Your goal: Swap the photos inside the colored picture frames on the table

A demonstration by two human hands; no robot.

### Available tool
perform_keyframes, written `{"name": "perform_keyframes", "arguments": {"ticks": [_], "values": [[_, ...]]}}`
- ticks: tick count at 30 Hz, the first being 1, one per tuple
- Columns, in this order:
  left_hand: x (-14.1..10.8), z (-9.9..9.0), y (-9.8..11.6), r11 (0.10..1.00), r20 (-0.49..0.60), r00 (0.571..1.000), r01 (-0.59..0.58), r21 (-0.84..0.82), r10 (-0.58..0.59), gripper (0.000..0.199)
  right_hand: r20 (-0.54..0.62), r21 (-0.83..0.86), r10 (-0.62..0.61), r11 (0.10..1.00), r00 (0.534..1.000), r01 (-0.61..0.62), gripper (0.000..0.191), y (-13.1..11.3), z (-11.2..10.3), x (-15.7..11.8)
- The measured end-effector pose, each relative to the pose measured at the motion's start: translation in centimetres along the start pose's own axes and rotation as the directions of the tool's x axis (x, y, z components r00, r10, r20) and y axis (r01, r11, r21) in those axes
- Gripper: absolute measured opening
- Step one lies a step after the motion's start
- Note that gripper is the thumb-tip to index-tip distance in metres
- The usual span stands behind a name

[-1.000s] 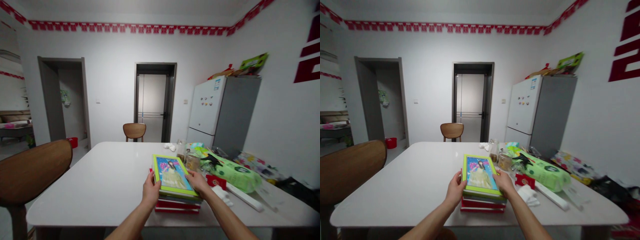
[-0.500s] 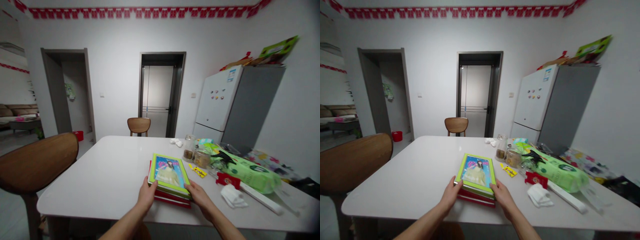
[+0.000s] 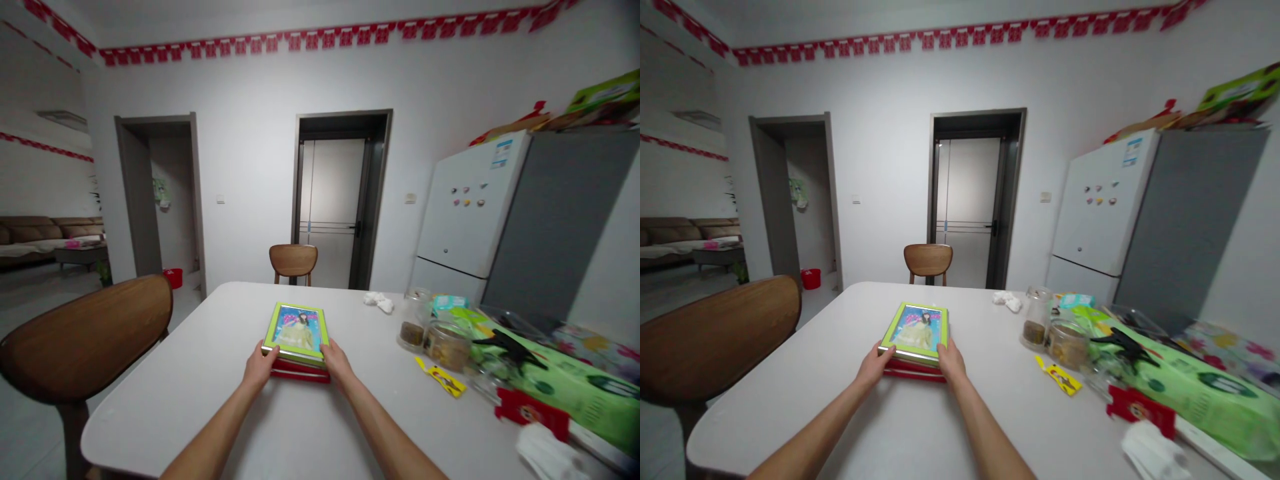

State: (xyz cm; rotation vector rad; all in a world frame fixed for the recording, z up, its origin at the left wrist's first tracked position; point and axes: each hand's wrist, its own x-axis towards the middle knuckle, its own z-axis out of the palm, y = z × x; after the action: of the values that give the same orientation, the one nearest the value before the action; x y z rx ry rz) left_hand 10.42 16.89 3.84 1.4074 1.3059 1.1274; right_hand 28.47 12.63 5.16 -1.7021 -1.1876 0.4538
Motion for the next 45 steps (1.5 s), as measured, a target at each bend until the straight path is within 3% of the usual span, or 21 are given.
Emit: {"name": "perform_keyframes", "arguments": {"ticks": [4, 9, 12, 14, 16, 17, 19, 21, 24, 27, 31, 33, 36, 41, 43, 45], "values": [[-0.5, -0.6, -0.7, 1.000, -0.032, 0.999, 0.004, -0.014, -0.005, 0.036, -0.021, -0.001, 0.007, 1.000, 1.000, -0.007, 0.029, 0.2, 0.9, 0.9], [-2.2, -1.3, -0.7, 0.997, -0.123, 0.992, 0.023, -0.069, -0.031, 0.050, -0.078, 0.013, 0.023, 1.000, 0.997, -0.022, 0.035, 0.5, 0.5, 0.3], [-3.9, -1.4, 1.7, 0.989, -0.142, 0.990, -0.029, -0.146, 0.008, 0.053, -0.063, 0.053, -0.059, 0.997, 0.996, 0.062, 0.048, -2.0, 0.2, -2.1], [-5.7, -1.3, 4.5, 0.971, -0.091, 0.994, -0.087, -0.224, 0.069, 0.052, 0.033, 0.178, -0.154, 0.973, 0.988, 0.146, 0.053, -5.2, -0.1, -4.6], [-7.7, -1.4, 7.9, 0.939, -0.026, 0.989, -0.149, -0.309, 0.148, 0.058, 0.187, 0.568, -0.306, 0.809, 0.933, 0.152, 0.063, -8.8, -0.8, -7.2], [-8.7, -1.6, 9.5, 0.907, 0.008, 0.978, -0.189, -0.376, 0.207, 0.063, 0.196, 0.700, -0.348, 0.704, 0.917, 0.118, 0.067, -10.4, -1.2, -8.3], [-10.5, -2.2, 12.0, 0.768, 0.156, 0.919, -0.199, -0.609, 0.362, 0.076, 0.208, 0.828, -0.391, 0.558, 0.896, 0.052, 0.073, -12.8, -2.2, -10.0], [-11.8, -2.7, 13.1, 0.704, 0.230, 0.875, -0.161, -0.692, 0.426, 0.085, 0.237, 0.850, -0.392, 0.526, 0.889, 0.005, 0.074, -13.7, -2.9, -11.0], [-12.4, -2.8, 12.5, 0.713, 0.254, 0.885, -0.115, -0.691, 0.390, 0.089, 0.283, 0.831, -0.367, 0.555, 0.886, -0.036, 0.074, -12.8, -2.8, -11.2], [-11.8, -2.2, 10.8, 0.714, 0.258, 0.928, -0.013, -0.700, 0.270, 0.084, 0.275, 0.830, -0.307, 0.555, 0.911, -0.063, 0.066, -11.1, -1.9, -10.8], [-10.3, -1.7, 9.1, 0.715, 0.291, 0.951, 0.133, -0.687, 0.103, 0.039, 0.271, 0.847, -0.161, 0.508, 0.949, -0.156, 0.032, -9.7, -1.1, -9.8], [-9.7, -1.8, 8.7, 0.728, 0.345, 0.937, 0.202, -0.655, 0.050, 0.051, 0.273, 0.853, -0.104, 0.486, 0.956, -0.190, 0.035, -9.5, -1.0, -9.4], [-9.3, -1.8, 8.6, 0.748, 0.439, 0.898, 0.288, -0.598, 0.005, 0.064, 0.322, 0.814, -0.100, 0.537, 0.942, -0.221, 0.053, -9.5, -0.7, -9.1], [-9.1, -1.7, 8.6, 0.768, 0.488, 0.873, 0.320, -0.555, -0.011, 0.068, 0.397, 0.692, -0.103, 0.686, 0.912, -0.224, 0.057, -9.4, 0.5, -9.0], [-8.8, -1.7, 8.1, 0.775, 0.483, 0.875, 0.322, -0.543, -0.025, 0.069, 0.390, 0.606, -0.121, 0.780, 0.913, -0.155, 0.056, -9.0, 1.1, -8.5], [-8.4, -1.6, 7.2, 0.782, 0.465, 0.884, 0.326, -0.532, -0.052, 0.069, 0.306, 0.373, -0.170, 0.927, 0.937, 0.047, 0.055, -8.5, 1.7, -7.6]]}}
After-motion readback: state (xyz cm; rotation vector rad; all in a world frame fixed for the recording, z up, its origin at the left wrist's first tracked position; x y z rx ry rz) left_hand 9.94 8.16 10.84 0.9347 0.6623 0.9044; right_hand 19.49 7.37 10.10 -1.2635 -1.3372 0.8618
